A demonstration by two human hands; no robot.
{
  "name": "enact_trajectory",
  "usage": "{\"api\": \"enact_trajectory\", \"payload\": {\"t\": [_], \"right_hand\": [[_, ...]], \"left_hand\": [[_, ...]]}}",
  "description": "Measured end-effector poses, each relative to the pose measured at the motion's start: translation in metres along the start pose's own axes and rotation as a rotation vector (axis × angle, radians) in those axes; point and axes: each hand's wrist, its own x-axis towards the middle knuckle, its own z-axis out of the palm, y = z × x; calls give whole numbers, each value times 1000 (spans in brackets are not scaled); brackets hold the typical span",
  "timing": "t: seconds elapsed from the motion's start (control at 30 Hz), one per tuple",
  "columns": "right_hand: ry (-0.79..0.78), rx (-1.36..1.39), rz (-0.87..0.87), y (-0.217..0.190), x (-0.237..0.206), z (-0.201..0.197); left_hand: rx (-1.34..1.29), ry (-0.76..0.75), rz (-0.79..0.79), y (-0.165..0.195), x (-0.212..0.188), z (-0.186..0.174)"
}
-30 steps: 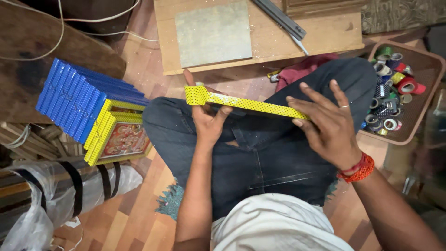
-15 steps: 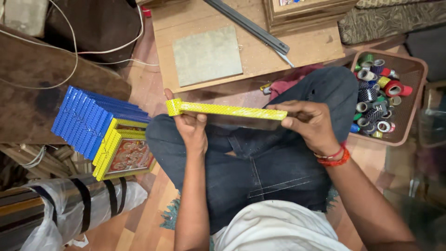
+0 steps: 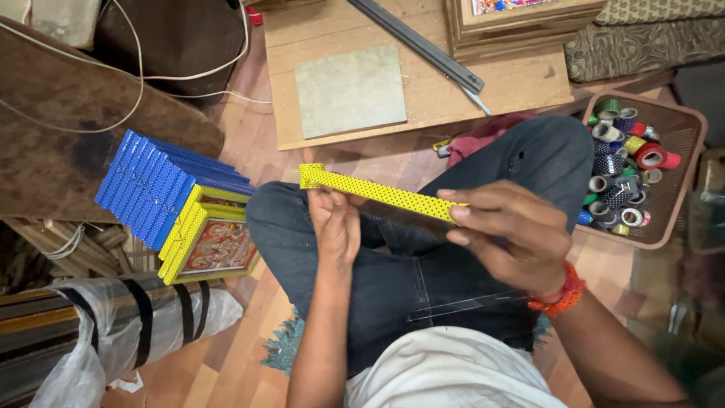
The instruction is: The person sits on the floor and wraps yellow perforated tape around the edges of small framed religious pictures, pressing the tape down along each side. They set finished taped frames on a stack beside them and pick up the next untaped frame to continue.
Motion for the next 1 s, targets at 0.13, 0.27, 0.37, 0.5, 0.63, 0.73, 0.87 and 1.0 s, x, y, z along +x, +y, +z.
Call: {"api": "enact_trajectory", "payload": {"t": [0.13,0.27,0.37,0.5,0.63,0.73,0.87,1.0], "right_hand": [[113,-40,11,-10,-3,7],[185,-72,-21,-12,-12,14],[193,-112,-126,-11,-16,15],[173,-217,-271,-8,-11,14],[244,-9,-222,-13,-2,19],[303,136,-41,-21,0,21],[193,237,247,-22,-3,9],[102,674,447,-12,-4,-2]], "left_hand": [[4,-18,-4,0,-3,1],[-58,-10,-19,1,-7,3],[-89,-29,-13,1,-10,5],[-111,-38,4,0,-12,7],[-121,-35,17,2,-12,10],[-130,-24,23,5,-12,12],[-128,-39,40,10,-12,14],[-115,-33,43,12,-12,14]]}}
